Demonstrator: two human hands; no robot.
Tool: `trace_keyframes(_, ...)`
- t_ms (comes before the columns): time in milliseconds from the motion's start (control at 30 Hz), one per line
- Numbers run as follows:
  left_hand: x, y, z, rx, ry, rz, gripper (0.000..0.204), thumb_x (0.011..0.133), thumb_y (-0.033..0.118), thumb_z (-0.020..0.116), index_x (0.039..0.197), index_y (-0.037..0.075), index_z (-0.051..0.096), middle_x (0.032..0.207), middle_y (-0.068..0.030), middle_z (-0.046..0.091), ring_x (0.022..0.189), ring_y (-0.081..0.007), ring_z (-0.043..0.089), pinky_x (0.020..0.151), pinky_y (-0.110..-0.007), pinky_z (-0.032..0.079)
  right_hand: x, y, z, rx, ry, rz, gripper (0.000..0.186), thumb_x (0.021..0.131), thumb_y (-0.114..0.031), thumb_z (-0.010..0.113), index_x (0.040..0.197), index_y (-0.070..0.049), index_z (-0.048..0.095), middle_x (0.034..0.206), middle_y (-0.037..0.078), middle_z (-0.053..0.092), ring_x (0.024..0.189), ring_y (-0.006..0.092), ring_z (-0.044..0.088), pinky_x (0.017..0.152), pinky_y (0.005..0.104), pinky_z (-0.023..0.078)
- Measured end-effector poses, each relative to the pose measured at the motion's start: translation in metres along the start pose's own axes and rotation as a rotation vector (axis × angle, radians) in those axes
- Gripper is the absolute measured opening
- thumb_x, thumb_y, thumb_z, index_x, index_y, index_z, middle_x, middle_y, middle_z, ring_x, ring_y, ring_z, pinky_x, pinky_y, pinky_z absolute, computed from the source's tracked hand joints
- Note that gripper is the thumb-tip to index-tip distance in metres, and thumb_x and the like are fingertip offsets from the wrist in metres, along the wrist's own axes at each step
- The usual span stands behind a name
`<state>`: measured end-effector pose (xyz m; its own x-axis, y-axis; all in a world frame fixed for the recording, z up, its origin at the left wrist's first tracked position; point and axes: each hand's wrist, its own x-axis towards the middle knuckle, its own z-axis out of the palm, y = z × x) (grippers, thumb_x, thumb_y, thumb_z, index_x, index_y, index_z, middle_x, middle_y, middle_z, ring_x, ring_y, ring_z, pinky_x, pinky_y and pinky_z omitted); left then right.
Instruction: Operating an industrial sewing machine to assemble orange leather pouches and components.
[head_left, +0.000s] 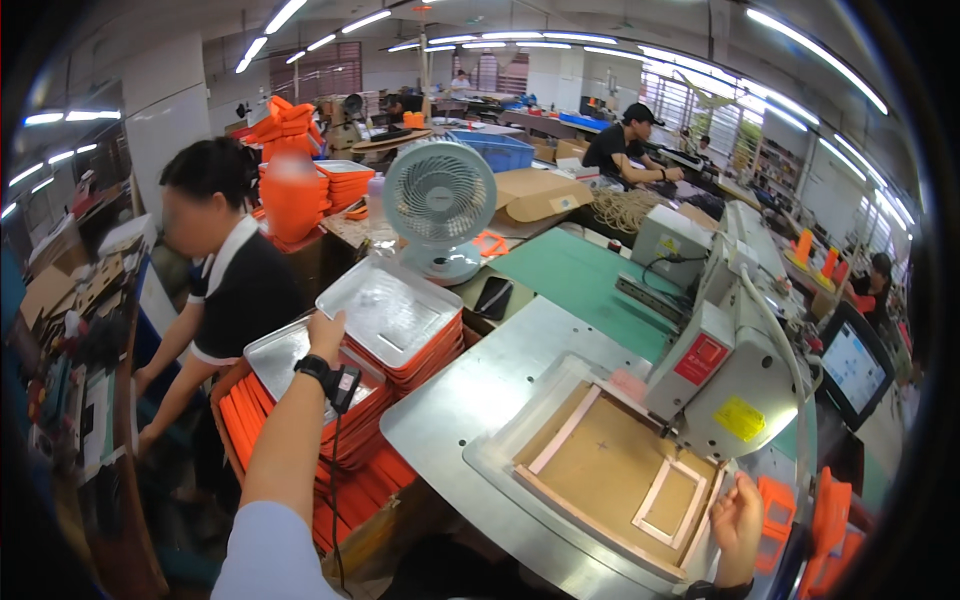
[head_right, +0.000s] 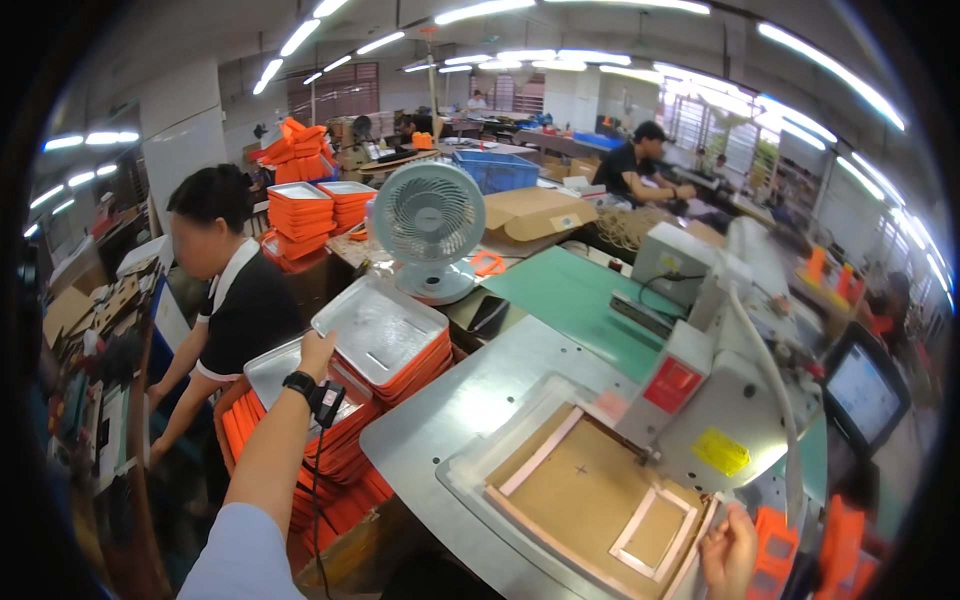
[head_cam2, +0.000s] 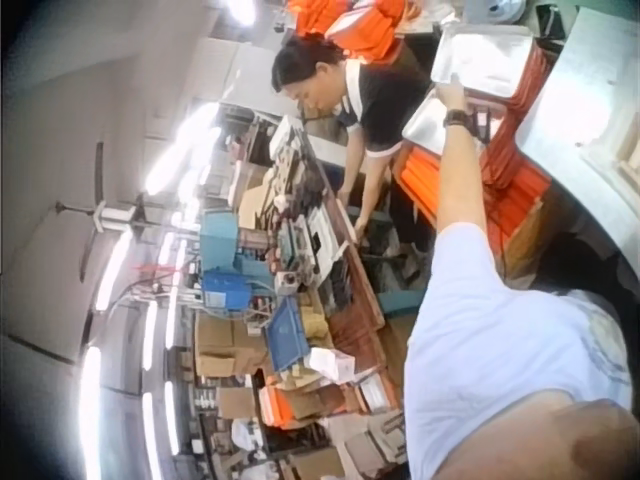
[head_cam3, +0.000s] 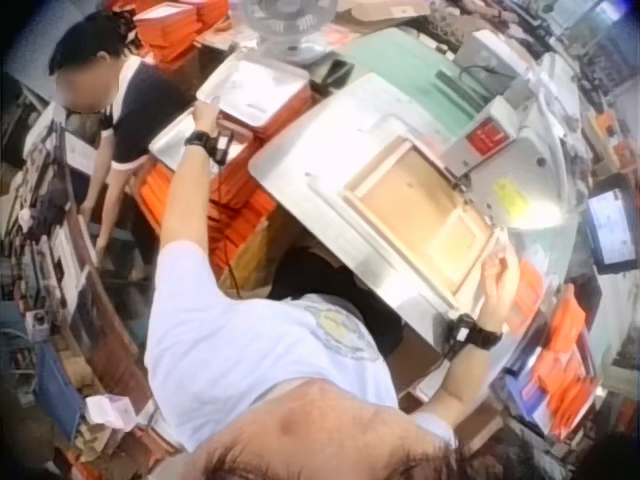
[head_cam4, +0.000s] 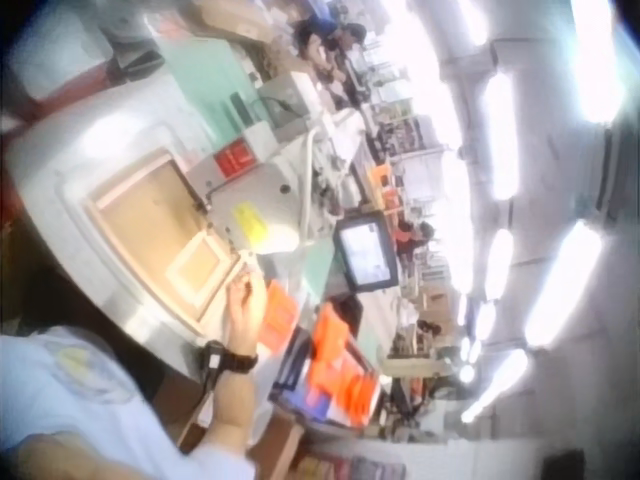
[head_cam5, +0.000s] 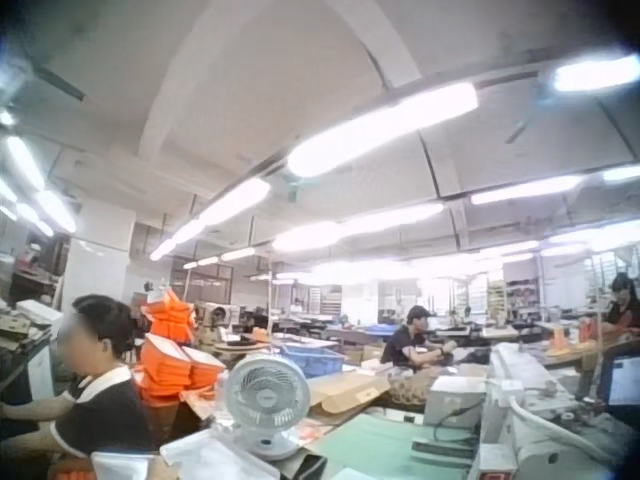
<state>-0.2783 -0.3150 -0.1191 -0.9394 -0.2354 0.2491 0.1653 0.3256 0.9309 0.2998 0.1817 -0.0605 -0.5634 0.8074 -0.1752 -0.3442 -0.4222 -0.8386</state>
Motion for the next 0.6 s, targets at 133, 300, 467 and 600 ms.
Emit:
trace_keyframes(133,0.053,-0.038,-0.038,0.583,-0.078,0.088,0.090,0.080,0.043,0.070,0.136,-0.018,0.035,0.114,-0.0320,0.058,0.111,-0.0401,0.054,0.091,-0.050,0.041,0.010,0.003,-0.005,0.081,0.135,-0.006,0.033,0.090,-0.024,0.068,0.120,-0.012,0.058,0.098,0.002,0.060,0.093,0.0218,0.059,0.079,0.0397,0.050)
trace_keyframes(300,-0.065,0.100,0.002,-0.062,-0.346,0.315,0.055,0.090,0.022,0.066,0.136,-0.005,0.051,0.116,-0.0217,0.064,0.093,-0.0268,0.064,0.085,-0.034,0.050,-0.019,-0.037,-0.023,-0.128,0.362,-0.297,0.039,0.089,-0.018,0.064,0.127,-0.012,0.053,0.113,0.005,0.061,0.111,0.0219,0.052,0.088,0.0457,0.040)
trace_keyframes(467,-0.248,0.271,-0.028,0.151,-1.384,0.502,0.046,0.091,0.015,0.063,0.132,-0.003,0.054,0.124,-0.0155,0.060,0.107,-0.0228,0.061,0.091,-0.034,0.049,-0.056,-0.058,0.033,-0.109,0.277,-0.344,0.042,0.089,-0.014,0.061,0.130,-0.011,0.050,0.119,0.006,0.059,0.112,0.0218,0.051,0.090,0.0451,0.040)
trace_keyframes(600,-0.326,0.277,0.049,0.143,-1.841,1.192,0.042,0.090,0.014,0.061,0.128,-0.002,0.055,0.127,-0.0208,0.058,0.117,-0.0361,0.056,0.099,-0.041,0.046,-0.095,-0.078,0.010,-0.171,0.171,-0.356,0.037,0.089,-0.007,0.060,0.125,-0.007,0.053,0.117,0.006,0.060,0.104,0.0197,0.056,0.086,0.0350,0.046)
